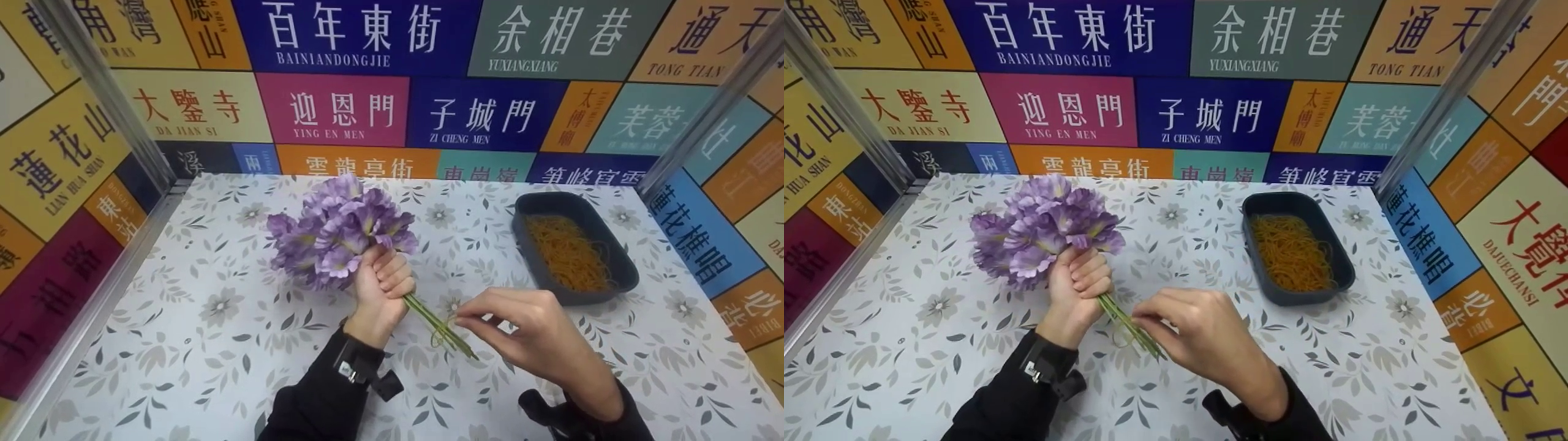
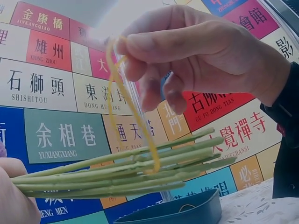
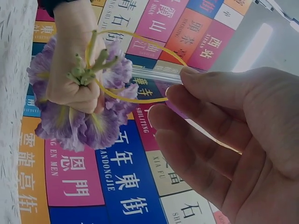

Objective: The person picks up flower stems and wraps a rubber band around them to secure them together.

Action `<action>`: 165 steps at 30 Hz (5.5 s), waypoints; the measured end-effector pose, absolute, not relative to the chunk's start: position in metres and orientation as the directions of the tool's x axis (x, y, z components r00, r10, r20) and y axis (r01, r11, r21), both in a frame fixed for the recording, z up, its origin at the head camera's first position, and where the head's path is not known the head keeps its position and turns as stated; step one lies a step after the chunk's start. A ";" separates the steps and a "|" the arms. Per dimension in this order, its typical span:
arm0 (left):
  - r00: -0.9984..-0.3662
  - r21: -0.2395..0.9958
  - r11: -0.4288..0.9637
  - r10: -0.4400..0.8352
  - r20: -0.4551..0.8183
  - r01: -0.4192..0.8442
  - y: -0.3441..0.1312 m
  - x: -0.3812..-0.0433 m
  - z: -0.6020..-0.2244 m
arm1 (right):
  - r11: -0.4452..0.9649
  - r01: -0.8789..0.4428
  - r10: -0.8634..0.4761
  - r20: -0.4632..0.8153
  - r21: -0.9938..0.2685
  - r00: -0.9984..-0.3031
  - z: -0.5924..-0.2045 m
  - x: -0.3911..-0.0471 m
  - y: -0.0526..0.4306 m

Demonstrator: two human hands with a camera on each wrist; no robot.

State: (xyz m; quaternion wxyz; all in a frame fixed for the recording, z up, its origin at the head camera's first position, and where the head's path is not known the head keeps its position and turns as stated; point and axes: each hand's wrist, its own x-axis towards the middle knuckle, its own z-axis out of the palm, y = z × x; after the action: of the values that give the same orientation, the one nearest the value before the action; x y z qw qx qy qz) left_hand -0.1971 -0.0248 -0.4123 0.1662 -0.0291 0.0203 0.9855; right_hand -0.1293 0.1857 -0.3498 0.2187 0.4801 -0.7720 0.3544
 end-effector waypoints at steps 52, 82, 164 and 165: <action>-0.985 -0.160 -0.982 0.074 0.157 -0.100 -0.050 -0.192 -0.396 | 0.219 -0.935 -0.786 0.517 -0.278 -0.338 -0.455 -0.152 0.118; -0.915 0.159 -0.945 0.319 0.247 -0.287 -0.013 -0.170 -0.402 | 0.623 -0.775 -0.375 0.829 -0.106 -0.415 -0.378 -0.163 0.184; -0.935 -0.202 -0.970 0.061 0.349 -0.138 -0.062 -0.184 -0.387 | 0.215 -0.823 -0.465 0.685 -0.526 -0.560 -0.437 -0.165 0.132; -0.936 -0.201 -0.971 0.054 0.349 -0.131 -0.063 -0.184 -0.387 | 0.223 -0.816 -0.457 0.682 -0.533 -0.571 -0.436 -0.164 0.133</action>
State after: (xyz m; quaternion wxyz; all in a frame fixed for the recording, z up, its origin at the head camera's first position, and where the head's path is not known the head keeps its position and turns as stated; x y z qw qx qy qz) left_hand -0.1843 -0.0625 -0.3868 0.0472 0.1730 -0.1109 0.9775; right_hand -0.1645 0.1328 -0.4364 0.1949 0.4204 -0.7573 0.4602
